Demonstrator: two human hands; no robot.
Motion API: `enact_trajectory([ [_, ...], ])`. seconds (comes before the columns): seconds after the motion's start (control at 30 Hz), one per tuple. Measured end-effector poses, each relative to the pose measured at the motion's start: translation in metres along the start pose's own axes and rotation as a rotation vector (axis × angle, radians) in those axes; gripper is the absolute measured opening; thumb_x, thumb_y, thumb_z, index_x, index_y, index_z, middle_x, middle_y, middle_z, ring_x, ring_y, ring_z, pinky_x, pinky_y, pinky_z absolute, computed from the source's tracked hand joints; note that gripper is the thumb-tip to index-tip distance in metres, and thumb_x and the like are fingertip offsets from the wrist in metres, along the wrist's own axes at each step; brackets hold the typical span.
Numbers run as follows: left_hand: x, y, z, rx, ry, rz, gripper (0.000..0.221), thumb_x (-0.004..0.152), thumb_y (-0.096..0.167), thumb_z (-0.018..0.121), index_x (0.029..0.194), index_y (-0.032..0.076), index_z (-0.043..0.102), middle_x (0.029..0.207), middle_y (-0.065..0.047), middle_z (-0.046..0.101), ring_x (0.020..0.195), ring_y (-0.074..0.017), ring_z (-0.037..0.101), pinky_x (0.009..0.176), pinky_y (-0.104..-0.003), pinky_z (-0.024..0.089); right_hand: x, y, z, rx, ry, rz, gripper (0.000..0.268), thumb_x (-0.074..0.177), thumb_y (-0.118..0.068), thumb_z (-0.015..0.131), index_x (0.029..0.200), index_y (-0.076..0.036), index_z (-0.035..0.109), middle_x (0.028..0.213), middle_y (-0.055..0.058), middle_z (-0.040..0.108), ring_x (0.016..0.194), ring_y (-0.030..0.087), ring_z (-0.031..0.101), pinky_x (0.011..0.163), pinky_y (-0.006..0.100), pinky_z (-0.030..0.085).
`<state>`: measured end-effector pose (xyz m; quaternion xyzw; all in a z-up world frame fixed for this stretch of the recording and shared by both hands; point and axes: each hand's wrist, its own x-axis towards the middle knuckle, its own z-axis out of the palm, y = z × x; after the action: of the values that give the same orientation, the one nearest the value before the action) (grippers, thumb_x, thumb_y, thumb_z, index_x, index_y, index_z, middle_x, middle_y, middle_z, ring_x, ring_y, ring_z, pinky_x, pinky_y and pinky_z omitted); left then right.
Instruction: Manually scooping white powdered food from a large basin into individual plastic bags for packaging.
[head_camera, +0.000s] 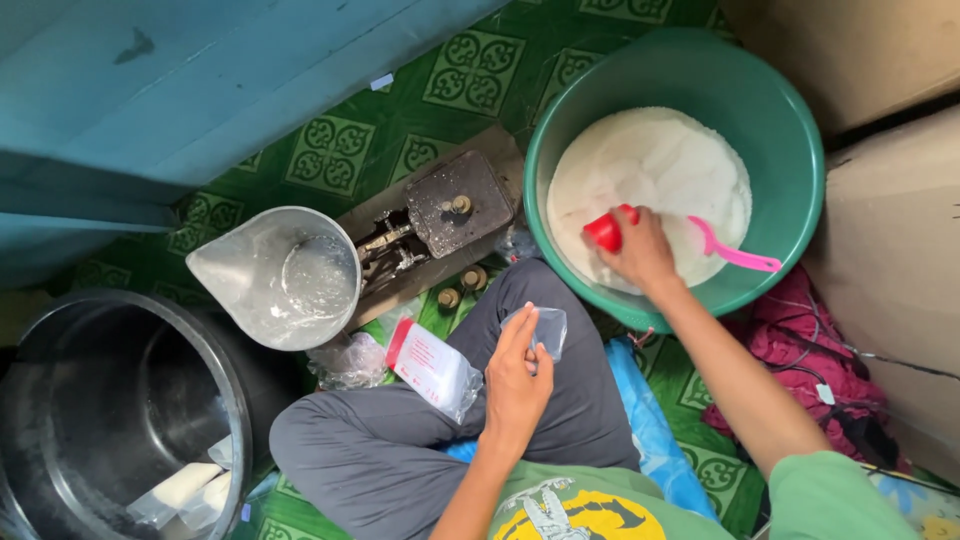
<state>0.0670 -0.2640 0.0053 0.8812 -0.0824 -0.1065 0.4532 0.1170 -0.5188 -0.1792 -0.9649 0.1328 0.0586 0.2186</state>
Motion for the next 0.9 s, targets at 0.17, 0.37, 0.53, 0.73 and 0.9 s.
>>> enact_trajectory([
  [0.17, 0.011, 0.004, 0.0, 0.005, -0.001, 0.031, 0.045, 0.082, 0.002, 0.056, 0.126, 0.007, 0.064, 0.128, -0.007, 0.064, 0.07, -0.0185, 0.068, 0.054, -0.025, 0.058, -0.01, 0.007, 0.004, 0.113, 0.028, -0.038, 0.066, 0.071, -0.037, 0.08, 0.129, -0.015, 0.06, 0.118, 0.028, 0.052, 0.108, 0.051, 0.058, 0.087, 0.054, 0.055],
  [0.37, 0.042, 0.001, 0.011, 0.019, -0.051, 0.018, 0.046, 0.08, 0.003, 0.056, 0.126, 0.003, 0.063, 0.137, -0.008, 0.059, 0.072, -0.0235, 0.068, 0.058, -0.03, 0.058, -0.019, 0.001, -0.048, 0.398, 0.069, 0.137, 0.055, 0.081, -0.038, 0.077, 0.131, -0.021, 0.061, 0.12, 0.026, 0.053, 0.11, 0.047, 0.058, 0.092, 0.048, 0.051],
  [0.53, 0.066, 0.003, 0.021, -0.054, -0.115, 0.032, 0.047, 0.081, 0.003, 0.054, 0.127, 0.0, 0.062, 0.132, -0.011, 0.061, 0.098, -0.0316, 0.069, 0.069, -0.03, 0.06, -0.021, 0.007, -0.069, 0.595, 0.121, 0.156, 0.055, 0.082, -0.025, 0.082, 0.132, -0.015, 0.062, 0.12, 0.027, 0.054, 0.109, 0.043, 0.059, 0.093, 0.042, 0.052],
  [0.73, 0.087, -0.009, 0.037, 0.011, -0.133, 0.065, 0.048, 0.078, 0.006, 0.058, 0.125, -0.001, 0.063, 0.131, -0.012, 0.061, 0.109, -0.0352, 0.065, 0.083, -0.041, 0.058, -0.031, -0.022, -0.121, 0.58, 0.153, 0.134, 0.057, 0.084, -0.031, 0.082, 0.135, -0.015, 0.061, 0.119, 0.025, 0.053, 0.108, 0.04, 0.058, 0.094, 0.04, 0.052],
  [0.9, 0.096, -0.008, 0.041, 0.032, -0.136, 0.064, 0.05, 0.076, 0.009, 0.061, 0.125, -0.002, 0.063, 0.13, -0.014, 0.061, 0.111, -0.037, 0.064, 0.086, -0.044, 0.057, -0.044, -0.064, -0.166, 0.558, 0.177, 0.108, 0.055, 0.085, -0.032, 0.081, 0.134, -0.016, 0.063, 0.119, 0.025, 0.053, 0.103, 0.04, 0.059, 0.093, 0.042, 0.052],
])
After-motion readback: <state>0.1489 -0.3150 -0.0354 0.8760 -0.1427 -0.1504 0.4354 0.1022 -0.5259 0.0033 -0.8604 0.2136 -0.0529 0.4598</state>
